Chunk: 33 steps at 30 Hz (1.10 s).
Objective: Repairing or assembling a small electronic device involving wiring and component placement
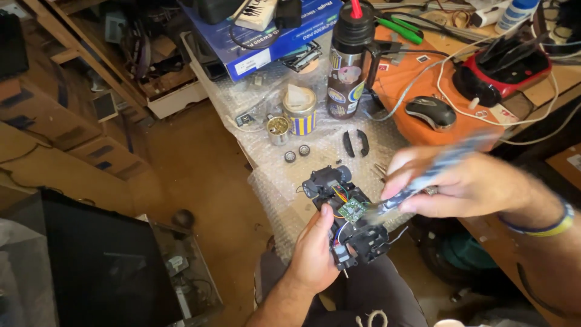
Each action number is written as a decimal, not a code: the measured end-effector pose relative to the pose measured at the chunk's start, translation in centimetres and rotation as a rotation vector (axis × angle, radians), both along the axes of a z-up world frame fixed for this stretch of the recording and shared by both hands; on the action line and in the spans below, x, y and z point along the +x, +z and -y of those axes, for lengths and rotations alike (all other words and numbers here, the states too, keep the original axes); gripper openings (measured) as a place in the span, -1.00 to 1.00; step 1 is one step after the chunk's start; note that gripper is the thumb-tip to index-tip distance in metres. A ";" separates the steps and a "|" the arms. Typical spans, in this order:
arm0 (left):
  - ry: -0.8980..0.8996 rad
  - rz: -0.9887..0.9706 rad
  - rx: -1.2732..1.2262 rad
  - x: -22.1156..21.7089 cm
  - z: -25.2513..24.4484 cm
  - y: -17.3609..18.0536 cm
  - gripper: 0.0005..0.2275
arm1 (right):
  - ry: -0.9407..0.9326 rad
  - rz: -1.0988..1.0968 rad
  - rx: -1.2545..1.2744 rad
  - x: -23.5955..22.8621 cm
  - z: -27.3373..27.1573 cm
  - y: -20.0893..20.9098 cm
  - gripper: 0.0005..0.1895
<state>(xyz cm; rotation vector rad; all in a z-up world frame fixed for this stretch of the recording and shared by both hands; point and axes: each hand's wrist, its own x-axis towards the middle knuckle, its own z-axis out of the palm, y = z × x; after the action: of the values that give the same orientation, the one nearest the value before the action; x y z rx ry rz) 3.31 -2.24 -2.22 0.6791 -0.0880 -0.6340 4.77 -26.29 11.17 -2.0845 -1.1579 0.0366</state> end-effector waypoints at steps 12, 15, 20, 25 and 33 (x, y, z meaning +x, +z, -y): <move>-0.031 0.330 0.242 0.1 0.0 1.2 -0.50 | 0.064 0.036 -0.020 0.6 -2.6 0.3 -0.65; 0.008 0.293 0.471 0.1 0.1 -0.2 -0.50 | 0.007 0.074 -0.116 0.7 -1.2 0.4 -0.71; 0.103 0.465 0.330 -0.2 0.0 -1.0 -0.59 | -0.007 0.019 -0.035 0.2 -1.2 0.3 -0.74; 0.239 1.058 0.617 0.2 -0.7 -1.1 -0.61 | -0.035 -0.056 0.184 -0.5 -0.8 -0.6 -0.77; 0.198 0.945 0.551 0.1 -0.3 0.0 -0.61 | 0.008 0.113 0.030 -0.6 -0.7 0.2 -0.76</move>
<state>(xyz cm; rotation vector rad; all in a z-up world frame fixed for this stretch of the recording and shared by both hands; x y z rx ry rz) 3.42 -1.93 -2.24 1.4639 -0.7309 -0.0892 4.20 -25.60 11.37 -2.0778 -1.2264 -0.0957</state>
